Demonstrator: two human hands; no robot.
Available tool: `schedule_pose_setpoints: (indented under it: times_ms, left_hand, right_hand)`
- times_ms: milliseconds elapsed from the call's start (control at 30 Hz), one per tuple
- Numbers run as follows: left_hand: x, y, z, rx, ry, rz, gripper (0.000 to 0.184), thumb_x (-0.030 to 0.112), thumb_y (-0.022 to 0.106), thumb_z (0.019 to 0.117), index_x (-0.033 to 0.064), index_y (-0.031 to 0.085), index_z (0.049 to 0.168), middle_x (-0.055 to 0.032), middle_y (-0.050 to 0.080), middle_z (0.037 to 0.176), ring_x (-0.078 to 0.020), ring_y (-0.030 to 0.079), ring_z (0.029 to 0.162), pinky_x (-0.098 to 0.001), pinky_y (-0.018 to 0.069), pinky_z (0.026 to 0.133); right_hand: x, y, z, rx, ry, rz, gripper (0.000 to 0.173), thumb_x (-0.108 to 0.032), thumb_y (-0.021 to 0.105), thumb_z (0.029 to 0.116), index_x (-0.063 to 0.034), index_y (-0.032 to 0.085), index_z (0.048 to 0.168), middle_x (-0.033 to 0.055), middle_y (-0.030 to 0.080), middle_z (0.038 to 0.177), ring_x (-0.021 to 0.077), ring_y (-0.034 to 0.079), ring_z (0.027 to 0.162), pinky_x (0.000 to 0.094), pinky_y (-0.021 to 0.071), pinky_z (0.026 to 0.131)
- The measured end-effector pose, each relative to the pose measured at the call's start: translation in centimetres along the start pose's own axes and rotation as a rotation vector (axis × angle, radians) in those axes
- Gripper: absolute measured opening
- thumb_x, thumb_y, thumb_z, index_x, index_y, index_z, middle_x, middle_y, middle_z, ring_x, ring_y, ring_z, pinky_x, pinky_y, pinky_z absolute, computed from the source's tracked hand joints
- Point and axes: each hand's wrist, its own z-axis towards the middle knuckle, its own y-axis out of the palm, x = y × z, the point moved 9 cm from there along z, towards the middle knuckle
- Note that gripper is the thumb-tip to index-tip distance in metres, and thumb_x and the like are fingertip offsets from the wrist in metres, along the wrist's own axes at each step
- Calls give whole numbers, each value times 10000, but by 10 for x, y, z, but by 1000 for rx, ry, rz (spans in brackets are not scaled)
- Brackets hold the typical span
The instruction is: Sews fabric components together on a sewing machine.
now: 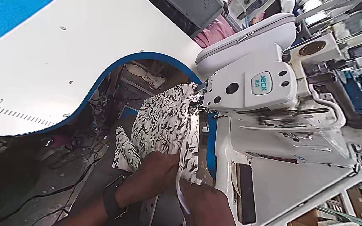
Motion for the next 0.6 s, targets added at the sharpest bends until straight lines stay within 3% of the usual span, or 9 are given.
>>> schedule_pose_setpoints:
  times_ms: [100,167,233,333,433,500,533,600]
  left_hand:
    - [-1,-4,2,44,-3,-45,246,114,473,1011,9,696,1012,-98,590,659,-239,585,599,-442,453,567]
    - [1,-6,2,77,-30,-66,343,66,458,977,-23,685,1218,-124,608,680,-261,591,611,-457,459,580]
    - [0,-8,6,83,-55,-102,423,29,471,970,-54,605,1363,-192,690,816,-309,680,753,-495,522,692]
    - [-7,-8,14,134,-10,-192,438,93,518,988,-21,564,1408,-155,733,1115,-201,711,1030,-426,555,908]
    - [-6,-8,17,182,-40,-118,461,141,485,1027,-19,509,1459,-166,731,1040,-264,718,974,-484,561,858]
    - [3,-8,12,230,-122,45,425,146,481,1028,-61,546,1393,-184,706,851,-353,713,810,-534,558,735]
    - [8,-8,11,242,-139,127,368,131,495,1021,-90,599,1295,-195,678,765,-384,705,736,-544,552,676]
    - [12,-8,12,301,-61,202,213,104,538,968,-42,668,1051,-145,598,613,-344,653,571,-501,510,533]
  right_hand:
    - [-1,-6,-1,67,28,-30,146,-121,639,870,-35,701,771,89,564,513,270,608,454,404,442,413]
    - [0,-5,1,115,29,-69,159,-125,628,884,-57,701,759,73,576,529,253,617,475,382,451,434]
    - [2,-5,5,189,22,-114,129,-114,627,861,-82,714,771,51,602,557,231,627,512,360,455,476]
    - [8,-5,10,306,39,-162,154,-120,583,855,-88,700,760,33,575,533,210,605,482,344,435,451]
    - [17,-6,12,332,54,-139,193,-145,554,876,-90,713,782,28,575,535,212,604,479,346,441,443]
    - [20,-6,13,330,53,-123,202,-156,543,883,-95,706,781,24,563,530,209,593,471,341,430,434]
    - [20,-6,14,335,52,-124,206,-157,539,882,-93,703,775,24,555,526,209,587,463,340,423,425]
    - [21,-7,17,363,43,-147,212,-156,535,875,-93,699,758,26,543,515,208,573,445,340,403,407]
